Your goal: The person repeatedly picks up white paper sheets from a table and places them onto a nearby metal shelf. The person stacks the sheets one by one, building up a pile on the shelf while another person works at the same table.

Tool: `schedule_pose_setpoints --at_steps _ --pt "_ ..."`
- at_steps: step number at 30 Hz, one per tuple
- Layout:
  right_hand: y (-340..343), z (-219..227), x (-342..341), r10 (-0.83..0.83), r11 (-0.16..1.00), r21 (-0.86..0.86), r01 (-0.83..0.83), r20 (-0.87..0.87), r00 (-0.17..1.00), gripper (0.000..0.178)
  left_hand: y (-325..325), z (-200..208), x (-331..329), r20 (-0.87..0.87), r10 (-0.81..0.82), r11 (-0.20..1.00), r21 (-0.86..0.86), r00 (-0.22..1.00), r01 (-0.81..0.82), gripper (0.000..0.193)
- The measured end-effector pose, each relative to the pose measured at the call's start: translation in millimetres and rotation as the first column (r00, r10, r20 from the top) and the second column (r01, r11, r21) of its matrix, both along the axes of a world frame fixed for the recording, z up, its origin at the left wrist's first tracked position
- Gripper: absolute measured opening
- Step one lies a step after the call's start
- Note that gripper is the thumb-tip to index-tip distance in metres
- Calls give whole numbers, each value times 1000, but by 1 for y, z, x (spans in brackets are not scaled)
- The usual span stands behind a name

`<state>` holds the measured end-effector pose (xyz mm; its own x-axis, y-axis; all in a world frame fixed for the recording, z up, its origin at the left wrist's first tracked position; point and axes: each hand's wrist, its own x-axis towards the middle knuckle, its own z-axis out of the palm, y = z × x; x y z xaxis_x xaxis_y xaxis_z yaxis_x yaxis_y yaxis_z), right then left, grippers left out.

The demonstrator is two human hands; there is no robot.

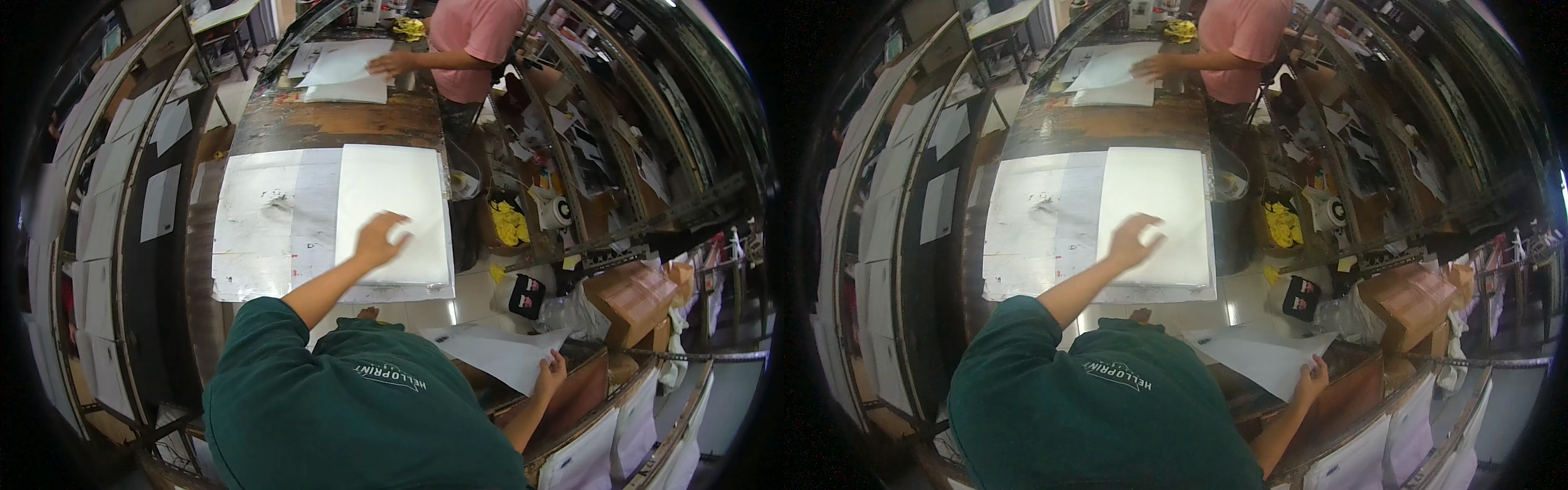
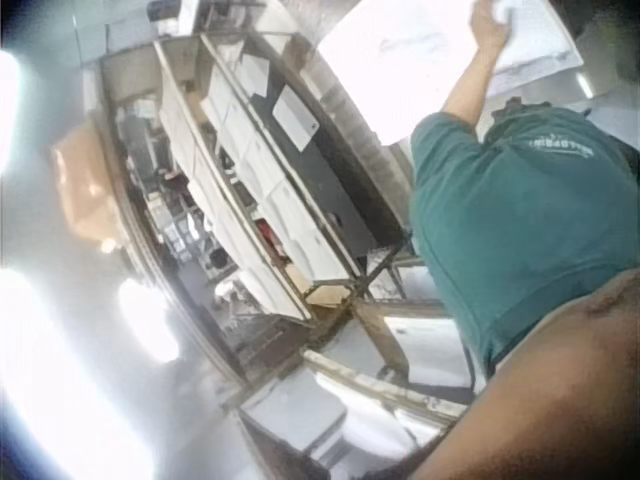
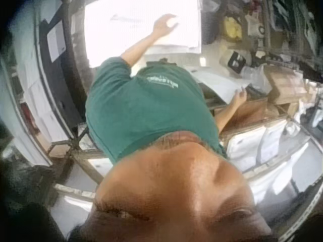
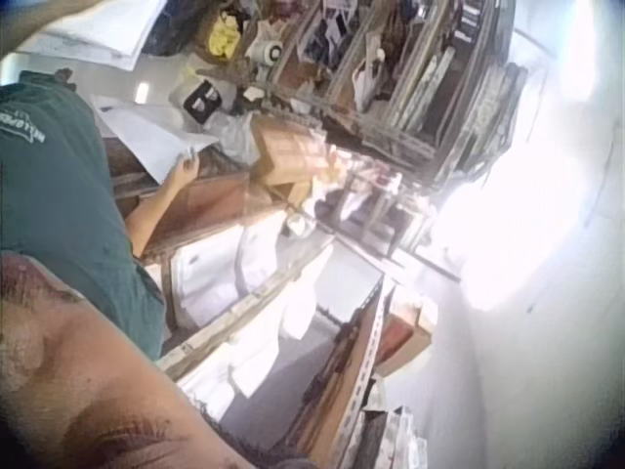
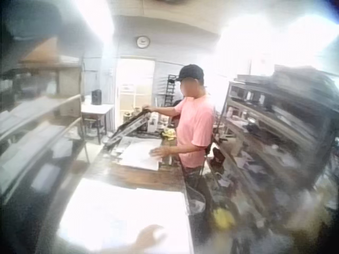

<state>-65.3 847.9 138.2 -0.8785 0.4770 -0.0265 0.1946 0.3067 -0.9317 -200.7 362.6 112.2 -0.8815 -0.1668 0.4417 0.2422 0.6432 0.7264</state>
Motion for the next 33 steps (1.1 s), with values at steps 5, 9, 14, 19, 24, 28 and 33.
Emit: schedule_pose_setpoints --at_steps 5,9,14,19,24,28,33 --pt "16 -21 -12 -82 992 101 78 36 996 31 -149 -51 -13 -66 571 772 -298 819 -562 46" --pt "4 6 -20 -51 984 176 15 200 979 30 -215 -68 -33 25 698 600 -567 716 -565 61" --pt "14 -16 -20 -27 888 460 -21 97 995 31 -280 -119 -74 255 456 690 -706 853 -158 70" --pt "-36 -5 -25 -42 936 353 7 91 995 36 -310 -163 -112 223 312 784 -609 923 -118 52" --pt "-76 32 -45 -167 897 442 19 297 940 38 -352 -183 -128 6 234 661 -734 972 -154 25" --pt "-48 10 -34 -118 848 528 -40 262 958 46 -274 -125 -132 28 506 583 -747 862 -318 21" --pt "25 49 -38 -81 866 497 -45 230 970 46 -249 -77 -137 -35 405 800 -470 914 -373 31"
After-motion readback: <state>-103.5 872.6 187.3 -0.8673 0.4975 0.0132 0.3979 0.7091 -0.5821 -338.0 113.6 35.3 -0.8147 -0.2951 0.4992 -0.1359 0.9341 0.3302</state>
